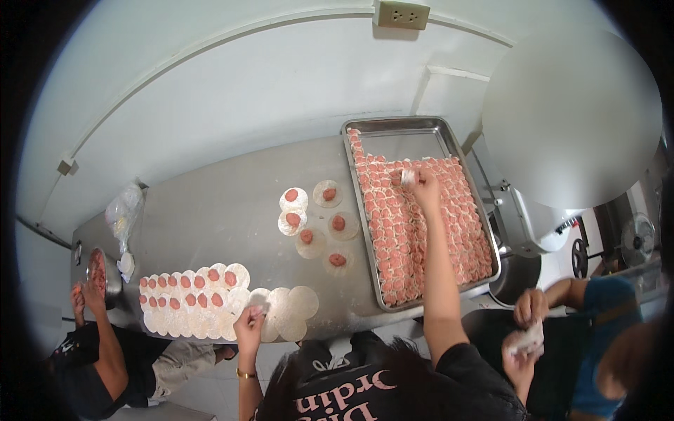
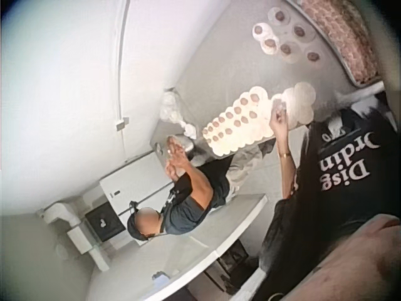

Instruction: The person places small portions of meat onto round dough wrappers and folds them into dumplings, then places the finished dumplings onto a metal tray. Two other people are also working at the same table, performing similar tasks.

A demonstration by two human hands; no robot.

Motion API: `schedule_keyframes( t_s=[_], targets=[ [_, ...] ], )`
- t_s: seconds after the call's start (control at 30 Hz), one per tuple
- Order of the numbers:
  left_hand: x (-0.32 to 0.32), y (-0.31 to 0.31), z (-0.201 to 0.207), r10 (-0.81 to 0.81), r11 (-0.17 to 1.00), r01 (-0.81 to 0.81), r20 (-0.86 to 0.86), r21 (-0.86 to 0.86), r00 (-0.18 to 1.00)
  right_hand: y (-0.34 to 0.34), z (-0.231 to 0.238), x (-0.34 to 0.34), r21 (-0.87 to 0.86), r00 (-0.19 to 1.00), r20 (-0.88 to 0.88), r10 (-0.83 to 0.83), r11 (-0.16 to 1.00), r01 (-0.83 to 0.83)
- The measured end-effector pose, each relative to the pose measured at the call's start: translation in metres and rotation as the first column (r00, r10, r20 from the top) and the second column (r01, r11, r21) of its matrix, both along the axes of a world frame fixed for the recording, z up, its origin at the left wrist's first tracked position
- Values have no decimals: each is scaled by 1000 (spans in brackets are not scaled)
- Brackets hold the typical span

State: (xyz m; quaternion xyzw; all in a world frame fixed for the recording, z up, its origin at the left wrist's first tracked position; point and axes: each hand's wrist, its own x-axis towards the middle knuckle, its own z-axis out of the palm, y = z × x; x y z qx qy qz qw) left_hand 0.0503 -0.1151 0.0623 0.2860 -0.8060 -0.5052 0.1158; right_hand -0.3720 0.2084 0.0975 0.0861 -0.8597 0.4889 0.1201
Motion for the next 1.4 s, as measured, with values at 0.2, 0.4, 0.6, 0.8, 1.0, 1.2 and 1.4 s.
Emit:
schedule_keyframes(
  t_s=[0.2, 0.4, 0.6, 0.8, 1.0, 1.2, 1.4],
  targets=[
    [52, 38, 14, 193, 975, -176, 132, -132, 972, -27, -24, -151, 337, 957, 7, 288, 901, -274],
    [77, 53, 23, 357, 934, -350, 256, -75, 899, -42, -60, -195, 669, 815, 171, 554, 542, -509],
    [61, 61, 23, 272, 953, -221, 265, -209, 925, -41, -65, -188, 643, 740, 189, 645, 488, -590],
    [46, 68, 21, 229, 969, -190, 288, -159, 930, -37, -53, -186, 598, 717, 303, 628, 461, -656],
    [40, 72, 21, 204, 972, -154, 314, -178, 927, -32, -58, -188, 598, 670, 222, 709, 444, -668],
    [34, 77, 25, 174, 968, -102, 316, -230, 933, -41, -63, -189, 547, 700, 256, 666, 498, -673],
    [32, 79, 24, 198, 972, -141, 337, -185, 920, -34, -54, -186, 508, 723, 291, 627, 539, -672]
  ],
)
